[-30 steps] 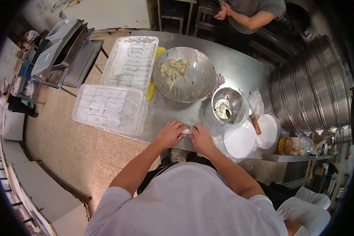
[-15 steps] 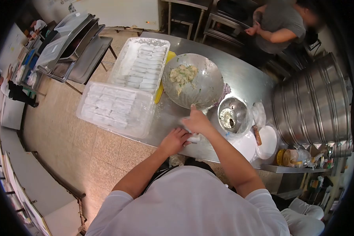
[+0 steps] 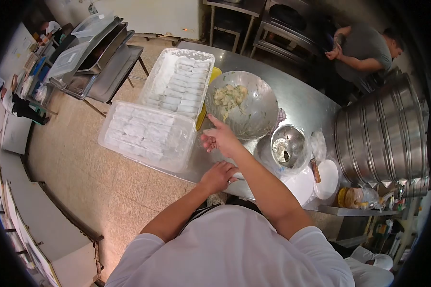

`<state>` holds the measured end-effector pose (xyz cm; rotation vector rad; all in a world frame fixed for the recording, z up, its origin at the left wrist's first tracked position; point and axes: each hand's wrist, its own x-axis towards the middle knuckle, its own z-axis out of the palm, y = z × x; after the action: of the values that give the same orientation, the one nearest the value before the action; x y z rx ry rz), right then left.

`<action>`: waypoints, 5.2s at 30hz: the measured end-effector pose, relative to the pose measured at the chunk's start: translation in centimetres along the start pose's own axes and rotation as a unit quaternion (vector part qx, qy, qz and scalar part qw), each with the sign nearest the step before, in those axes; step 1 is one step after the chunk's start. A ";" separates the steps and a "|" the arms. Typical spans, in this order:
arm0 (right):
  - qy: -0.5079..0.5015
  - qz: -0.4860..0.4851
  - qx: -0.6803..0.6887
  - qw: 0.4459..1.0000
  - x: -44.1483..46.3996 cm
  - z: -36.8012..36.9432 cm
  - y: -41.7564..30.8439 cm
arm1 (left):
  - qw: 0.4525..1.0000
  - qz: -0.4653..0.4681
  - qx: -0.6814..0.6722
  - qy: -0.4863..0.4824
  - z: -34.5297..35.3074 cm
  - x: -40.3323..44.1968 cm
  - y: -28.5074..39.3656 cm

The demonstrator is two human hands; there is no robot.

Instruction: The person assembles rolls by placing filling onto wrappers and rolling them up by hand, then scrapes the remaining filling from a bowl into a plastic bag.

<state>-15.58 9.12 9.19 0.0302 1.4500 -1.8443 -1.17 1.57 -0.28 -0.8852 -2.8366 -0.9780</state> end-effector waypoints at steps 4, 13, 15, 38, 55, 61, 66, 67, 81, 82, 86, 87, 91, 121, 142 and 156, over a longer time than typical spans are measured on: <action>-0.087 -0.003 0.179 0.980 -2.0 -2.7 1.0 | 0.999 0.016 -0.015 0.049 0.6 -0.3 -0.3; 0.009 -0.137 -0.668 0.731 -12.6 -10.5 3.7 | 0.999 0.001 -0.030 0.022 0.0 0.0 -0.1; -0.022 -0.098 -0.792 0.602 -14.0 -10.2 3.5 | 0.999 0.001 -0.033 0.028 -0.1 0.1 0.0; 0.108 -0.263 -0.647 0.708 -16.0 -8.7 11.3 | 0.999 -0.022 -0.044 0.016 -0.6 1.1 0.3; 0.163 -0.267 -0.705 0.637 -13.6 -9.9 11.8 | 0.997 0.007 -0.025 0.070 -1.8 2.3 -1.4; 0.191 -0.223 -0.718 0.631 -13.7 -8.4 10.6 | 0.991 -0.035 -0.019 0.132 -1.7 2.7 -1.1; 0.126 -0.191 -0.705 0.671 -12.4 -8.0 9.9 | 0.981 -0.125 -0.004 0.151 -2.0 -0.9 -1.2; 0.128 -0.203 -0.693 0.680 -12.0 -8.3 10.0 | 0.979 -0.139 0.007 0.151 -2.1 -1.5 -1.3; -0.020 -0.089 -0.133 0.987 0.6 -1.5 -5.9 | 0.965 -0.218 0.038 0.137 -2.1 -2.7 -1.1; -0.029 -0.106 -0.162 0.981 2.8 -0.5 -7.6 | 0.965 -0.223 0.034 0.135 -2.0 -2.6 -1.2; -0.024 -0.132 -0.298 0.945 11.4 4.3 -11.9 | 0.965 -0.219 0.027 0.143 -2.0 -2.8 -1.3; -0.030 -0.140 -0.340 0.930 14.4 5.0 -12.0 | 0.964 -0.212 0.017 0.158 -1.7 -3.0 -1.5; 0.009 -0.263 -0.512 0.818 22.5 9.1 -11.2 | 0.959 -0.201 0.009 0.201 -1.3 -2.9 -1.6; 0.296 -0.130 -0.444 0.835 -19.3 -7.0 12.5 | 0.987 -0.093 -0.041 0.125 0.2 -0.3 -0.5; 0.670 -0.076 -0.168 0.719 -30.5 -18.5 14.9 | 0.992 -0.036 -0.040 0.114 1.7 1.1 1.9; 0.571 -0.167 -0.437 0.675 -30.2 -15.4 17.3 | 0.996 -0.029 -0.014 0.088 1.4 1.3 2.6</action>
<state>8.96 37.66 3.46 0.5594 3.2906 -1.0611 -0.67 4.68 0.28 -0.6846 -2.7206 -1.0478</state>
